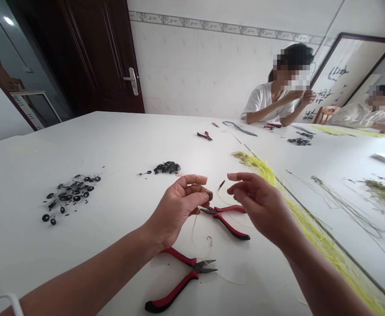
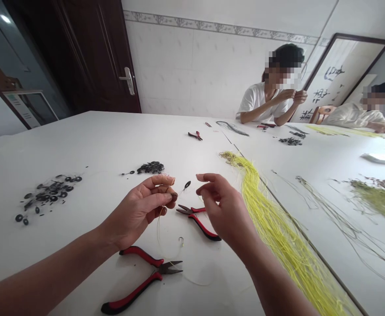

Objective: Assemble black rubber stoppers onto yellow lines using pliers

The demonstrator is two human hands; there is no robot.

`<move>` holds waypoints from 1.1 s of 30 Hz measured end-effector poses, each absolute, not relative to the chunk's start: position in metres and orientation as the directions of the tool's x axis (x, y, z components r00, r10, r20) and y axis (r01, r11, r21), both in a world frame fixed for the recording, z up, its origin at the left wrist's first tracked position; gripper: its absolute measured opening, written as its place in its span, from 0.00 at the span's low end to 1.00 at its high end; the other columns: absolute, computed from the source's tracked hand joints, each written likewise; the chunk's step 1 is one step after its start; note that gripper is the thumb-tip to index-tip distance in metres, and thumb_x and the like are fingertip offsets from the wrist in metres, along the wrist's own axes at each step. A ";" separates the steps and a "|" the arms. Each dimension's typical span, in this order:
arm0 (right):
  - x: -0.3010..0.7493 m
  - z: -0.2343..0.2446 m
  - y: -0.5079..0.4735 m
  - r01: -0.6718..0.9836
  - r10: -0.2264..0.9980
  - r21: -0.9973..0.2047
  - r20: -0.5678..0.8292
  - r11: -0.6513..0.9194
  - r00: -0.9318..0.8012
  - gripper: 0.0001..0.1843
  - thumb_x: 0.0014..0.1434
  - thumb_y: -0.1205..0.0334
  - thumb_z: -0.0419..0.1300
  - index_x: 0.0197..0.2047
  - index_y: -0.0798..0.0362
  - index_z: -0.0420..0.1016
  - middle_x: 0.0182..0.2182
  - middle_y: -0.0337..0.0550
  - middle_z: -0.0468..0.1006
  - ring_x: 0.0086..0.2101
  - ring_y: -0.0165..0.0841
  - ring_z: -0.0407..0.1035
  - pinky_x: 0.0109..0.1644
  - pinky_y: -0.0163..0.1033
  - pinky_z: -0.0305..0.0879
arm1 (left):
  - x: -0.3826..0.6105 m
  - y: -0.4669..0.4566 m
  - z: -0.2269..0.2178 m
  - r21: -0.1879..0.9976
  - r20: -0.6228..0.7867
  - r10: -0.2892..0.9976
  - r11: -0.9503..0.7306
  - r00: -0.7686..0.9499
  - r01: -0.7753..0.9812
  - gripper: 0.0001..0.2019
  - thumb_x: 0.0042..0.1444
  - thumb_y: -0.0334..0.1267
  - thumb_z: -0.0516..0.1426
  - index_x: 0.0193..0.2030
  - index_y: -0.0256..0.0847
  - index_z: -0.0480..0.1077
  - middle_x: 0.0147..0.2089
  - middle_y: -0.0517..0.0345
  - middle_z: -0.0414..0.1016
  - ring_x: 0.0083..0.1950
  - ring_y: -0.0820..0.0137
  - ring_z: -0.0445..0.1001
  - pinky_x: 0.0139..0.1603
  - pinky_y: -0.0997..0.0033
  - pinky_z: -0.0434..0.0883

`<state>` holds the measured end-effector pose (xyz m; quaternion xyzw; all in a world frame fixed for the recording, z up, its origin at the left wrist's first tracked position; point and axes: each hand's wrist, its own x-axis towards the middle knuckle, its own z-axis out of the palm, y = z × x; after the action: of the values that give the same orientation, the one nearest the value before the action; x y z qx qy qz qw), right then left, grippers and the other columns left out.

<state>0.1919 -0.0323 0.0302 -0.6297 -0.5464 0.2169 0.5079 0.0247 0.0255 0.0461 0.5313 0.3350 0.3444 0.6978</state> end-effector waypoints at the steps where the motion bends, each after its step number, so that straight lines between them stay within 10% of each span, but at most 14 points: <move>1: 0.194 0.030 -0.030 0.433 0.882 -0.886 0.328 0.164 0.337 0.14 0.53 0.64 0.54 0.45 0.50 0.67 0.31 0.43 0.74 0.35 0.35 0.70 0.37 0.43 0.67 | 0.024 0.026 0.047 0.970 -0.110 0.832 0.208 0.544 -0.123 0.10 0.49 0.30 0.56 0.39 0.45 0.65 0.32 0.64 0.70 0.33 0.76 0.67 0.33 0.73 0.59; 7: 0.194 0.034 -0.031 0.135 0.923 -0.934 0.350 0.331 0.159 0.24 0.50 0.69 0.57 0.51 0.44 0.62 0.48 0.44 0.69 0.50 0.36 0.62 0.48 0.45 0.65 | 0.023 0.022 0.045 0.959 -0.161 0.802 0.264 0.576 -0.099 0.10 0.50 0.32 0.56 0.40 0.46 0.66 0.33 0.63 0.70 0.34 0.76 0.67 0.34 0.72 0.58; 13: 0.185 0.031 -0.030 0.047 0.953 -0.959 0.282 0.278 0.115 0.16 0.50 0.67 0.59 0.44 0.49 0.66 0.30 0.40 0.74 0.35 0.31 0.70 0.40 0.40 0.69 | 0.026 0.020 0.042 0.955 -0.184 0.780 0.286 0.598 -0.080 0.10 0.49 0.33 0.58 0.39 0.45 0.66 0.31 0.64 0.69 0.33 0.76 0.67 0.34 0.72 0.58; 33: 0.182 0.035 -0.032 0.168 0.912 -0.949 0.306 0.267 0.275 0.22 0.49 0.64 0.60 0.47 0.48 0.60 0.28 0.39 0.74 0.29 0.32 0.71 0.34 0.41 0.70 | 0.027 0.025 0.039 0.991 0.091 0.815 -0.021 0.572 -0.129 0.14 0.49 0.34 0.57 0.44 0.44 0.67 0.41 0.55 0.73 0.45 0.67 0.68 0.45 0.66 0.63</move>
<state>0.1818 -0.0322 0.0348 -0.5213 -0.5178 0.3074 0.6046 0.0273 0.0255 0.0386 0.6123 0.2805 0.3682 0.6410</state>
